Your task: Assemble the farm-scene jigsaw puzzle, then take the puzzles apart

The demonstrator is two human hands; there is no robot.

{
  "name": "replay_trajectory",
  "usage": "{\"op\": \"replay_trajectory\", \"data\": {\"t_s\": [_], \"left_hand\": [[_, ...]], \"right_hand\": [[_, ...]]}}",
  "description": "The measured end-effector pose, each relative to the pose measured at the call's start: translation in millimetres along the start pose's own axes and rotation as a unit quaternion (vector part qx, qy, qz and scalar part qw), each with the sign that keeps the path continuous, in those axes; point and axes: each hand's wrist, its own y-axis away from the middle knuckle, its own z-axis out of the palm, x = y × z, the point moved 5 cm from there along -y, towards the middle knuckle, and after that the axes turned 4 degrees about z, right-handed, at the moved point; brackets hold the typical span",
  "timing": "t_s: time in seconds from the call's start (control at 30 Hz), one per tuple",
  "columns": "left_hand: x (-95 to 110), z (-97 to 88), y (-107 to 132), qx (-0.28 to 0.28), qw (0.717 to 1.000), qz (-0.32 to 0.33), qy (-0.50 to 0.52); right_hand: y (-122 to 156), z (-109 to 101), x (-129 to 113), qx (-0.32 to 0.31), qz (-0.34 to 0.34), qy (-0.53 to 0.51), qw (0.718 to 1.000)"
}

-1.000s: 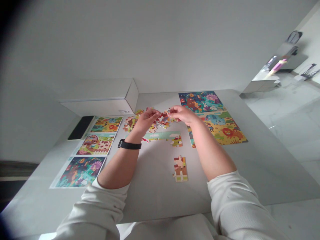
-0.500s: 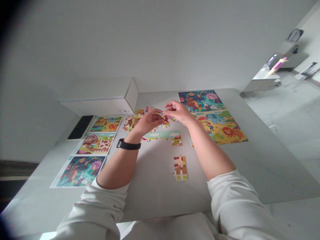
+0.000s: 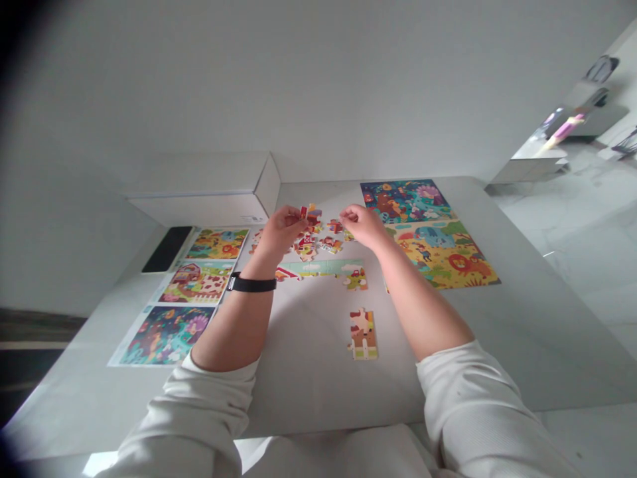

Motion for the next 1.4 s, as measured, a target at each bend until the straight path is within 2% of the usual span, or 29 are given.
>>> {"op": "replay_trajectory", "data": {"t_s": [0.17, 0.27, 0.4, 0.53, 0.77, 1.0, 1.07, 1.2, 1.3, 1.4], "left_hand": [[-3.4, -3.0, -0.7, 0.011, 0.999, -0.026, 0.034], [-0.5, -8.9, 0.7, 0.030, 0.999, -0.022, 0.008], [-0.5, -14.9, 1.7, 0.051, 0.995, -0.034, -0.078], [-6.0, -13.0, -1.7, 0.052, 0.993, -0.031, -0.097], [-12.4, -8.3, -5.0, 0.042, 0.995, -0.017, -0.094], [-13.5, -9.0, -6.0, 0.044, 0.995, -0.015, -0.091], [-13.2, -9.3, -5.8, 0.046, 0.995, -0.014, -0.085], [-11.8, -9.1, -3.7, 0.050, 0.996, -0.017, -0.065], [-11.3, -7.1, -2.3, 0.047, 0.997, -0.018, -0.054], [-13.0, -4.8, -1.7, 0.044, 0.997, -0.020, -0.054]], "right_hand": [[-5.2, -15.3, 12.2, 0.074, 0.017, 0.047, 0.996], [-9.3, -27.4, 22.3, 0.095, 0.037, 0.087, 0.991], [-12.6, -27.4, 40.7, 0.034, 0.096, 0.174, 0.980], [-13.1, -17.7, 51.8, -0.013, 0.113, 0.257, 0.960], [-9.2, -0.7, 51.8, -0.079, 0.056, 0.301, 0.949], [-6.1, 8.7, 39.1, -0.146, -0.026, 0.274, 0.950], [-7.2, 6.2, 39.3, -0.132, -0.022, 0.265, 0.955], [-10.9, -6.5, 48.6, -0.046, 0.026, 0.291, 0.955], [-11.4, -9.9, 57.2, -0.045, 0.064, 0.329, 0.941], [-10.8, -10.2, 59.2, -0.061, 0.074, 0.346, 0.933]]}}
